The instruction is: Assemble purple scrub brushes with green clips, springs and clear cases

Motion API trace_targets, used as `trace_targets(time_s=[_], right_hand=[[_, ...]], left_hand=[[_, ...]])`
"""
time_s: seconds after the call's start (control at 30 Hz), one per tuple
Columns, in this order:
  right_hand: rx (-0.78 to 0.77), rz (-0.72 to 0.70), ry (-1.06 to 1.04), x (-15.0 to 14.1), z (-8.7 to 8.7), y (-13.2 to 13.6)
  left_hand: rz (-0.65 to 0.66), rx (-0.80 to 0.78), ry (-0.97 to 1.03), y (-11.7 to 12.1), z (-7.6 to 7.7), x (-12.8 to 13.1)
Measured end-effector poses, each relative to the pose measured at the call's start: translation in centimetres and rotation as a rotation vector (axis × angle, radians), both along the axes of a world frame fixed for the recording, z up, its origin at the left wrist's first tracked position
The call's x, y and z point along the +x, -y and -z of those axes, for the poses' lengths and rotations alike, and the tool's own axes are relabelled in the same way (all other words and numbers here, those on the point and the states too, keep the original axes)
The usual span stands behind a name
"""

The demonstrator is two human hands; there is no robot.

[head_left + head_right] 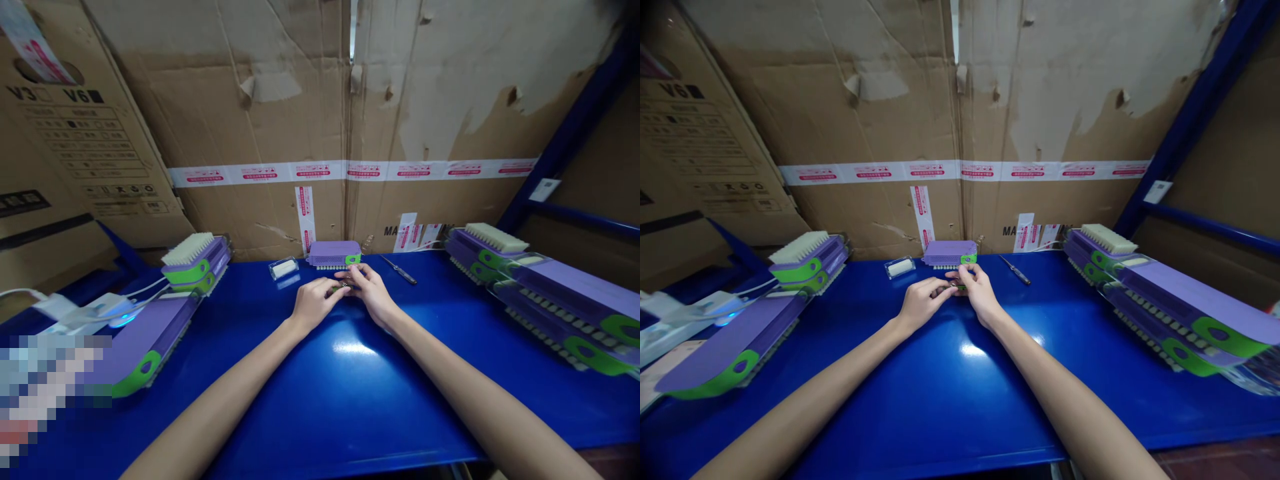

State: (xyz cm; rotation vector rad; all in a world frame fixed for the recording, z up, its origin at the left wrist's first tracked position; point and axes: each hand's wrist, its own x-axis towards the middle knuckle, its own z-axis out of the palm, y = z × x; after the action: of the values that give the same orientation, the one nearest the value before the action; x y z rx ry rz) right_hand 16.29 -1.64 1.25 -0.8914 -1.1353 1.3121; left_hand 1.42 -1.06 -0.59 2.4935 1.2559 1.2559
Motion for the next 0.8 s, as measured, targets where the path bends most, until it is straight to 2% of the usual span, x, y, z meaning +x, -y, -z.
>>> trace_targets(time_s=[0.13,0.23,0.3,0.43,0.53,0.8], right_hand=[[-0.004,-0.032,0.01,0.5,0.0,-0.4],[0.012,-0.053,0.013,0.7,0.2,-0.5],[0.039,-0.036,0.042,0.6,0.3,-0.5],[0.148,0.067,0.164,0.5,0.9,-0.7],[0.182,0.106,0.181,0.6,1.1,-0.9],[0.199,0.029,0.223,1.1,0.4,-0.7]], left_hand=[[0.009,-0.238,0.217,-0.5,0.0,0.0],[0.076,-0.429,0.383,-0.8,-0.2,0.1],[0.121,-0.502,0.449,-0.9,-0.4,0.1],[0.141,-0.498,0.491,-0.9,-0.6,0.0],[0.133,-0.512,0.509,-0.9,-0.7,-0.1],[0.172,-0.664,0.577,-1.3,-0.5,-0.3]])
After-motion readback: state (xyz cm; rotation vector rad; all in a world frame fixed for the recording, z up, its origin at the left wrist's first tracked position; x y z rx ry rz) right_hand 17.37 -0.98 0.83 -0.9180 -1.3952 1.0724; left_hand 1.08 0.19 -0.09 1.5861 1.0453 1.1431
